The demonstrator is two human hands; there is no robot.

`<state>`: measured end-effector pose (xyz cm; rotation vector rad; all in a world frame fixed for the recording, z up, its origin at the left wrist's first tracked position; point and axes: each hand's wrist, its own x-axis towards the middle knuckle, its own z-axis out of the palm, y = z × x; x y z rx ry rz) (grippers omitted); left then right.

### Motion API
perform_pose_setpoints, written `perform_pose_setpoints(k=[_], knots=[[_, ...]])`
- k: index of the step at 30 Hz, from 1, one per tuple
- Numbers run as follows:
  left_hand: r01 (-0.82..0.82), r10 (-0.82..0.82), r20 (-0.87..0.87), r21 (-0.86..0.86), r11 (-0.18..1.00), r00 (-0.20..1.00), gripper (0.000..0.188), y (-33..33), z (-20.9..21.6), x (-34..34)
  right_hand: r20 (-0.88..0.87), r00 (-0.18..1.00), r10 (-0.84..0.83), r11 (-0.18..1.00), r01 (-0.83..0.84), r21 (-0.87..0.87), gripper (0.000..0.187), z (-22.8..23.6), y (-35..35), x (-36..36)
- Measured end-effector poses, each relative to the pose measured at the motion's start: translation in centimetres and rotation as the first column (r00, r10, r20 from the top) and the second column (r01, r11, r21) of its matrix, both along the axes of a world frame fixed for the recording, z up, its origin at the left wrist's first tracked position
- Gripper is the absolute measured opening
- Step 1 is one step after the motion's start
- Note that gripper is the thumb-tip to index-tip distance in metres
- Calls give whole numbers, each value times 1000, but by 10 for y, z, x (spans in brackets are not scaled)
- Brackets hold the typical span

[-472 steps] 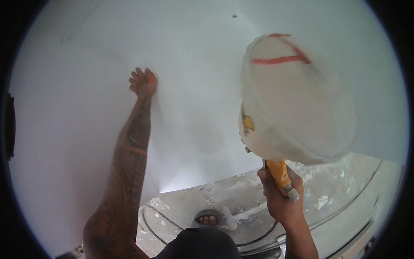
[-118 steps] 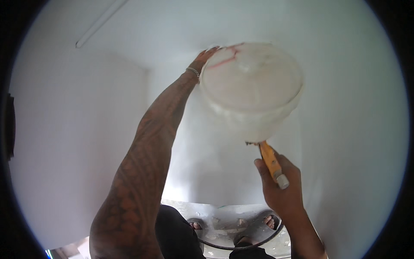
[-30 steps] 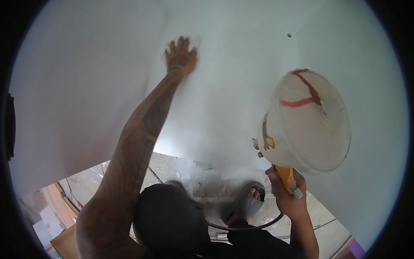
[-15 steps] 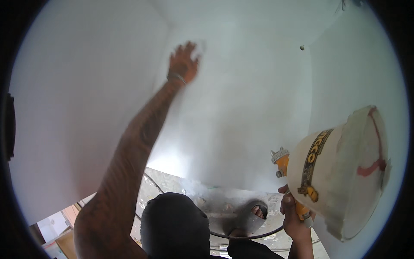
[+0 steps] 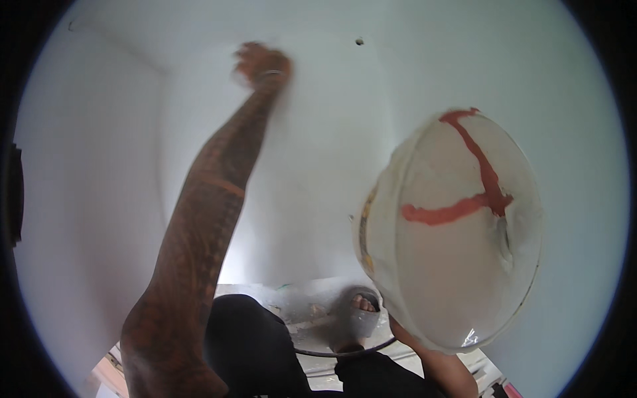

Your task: The person wipes the internal surfaces and corners of a white cabinet with a white cloth while holding a spray gun in the other hand.

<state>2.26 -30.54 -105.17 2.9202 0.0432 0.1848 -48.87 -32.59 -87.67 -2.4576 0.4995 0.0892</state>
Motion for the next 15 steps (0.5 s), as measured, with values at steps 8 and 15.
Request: perform_pose_setpoints(k=[8, 15], knots=[[756, -719, 271, -56, 652, 640, 61, -101, -4, -161, 77, 975, -208, 978, 205, 49, 25, 19, 20, 15], [961, -952, 143, -101, 258, 270, 60, -25, -28, -251, 62, 944, -323, 944, 317, 89, 26, 6, 11, 5]])
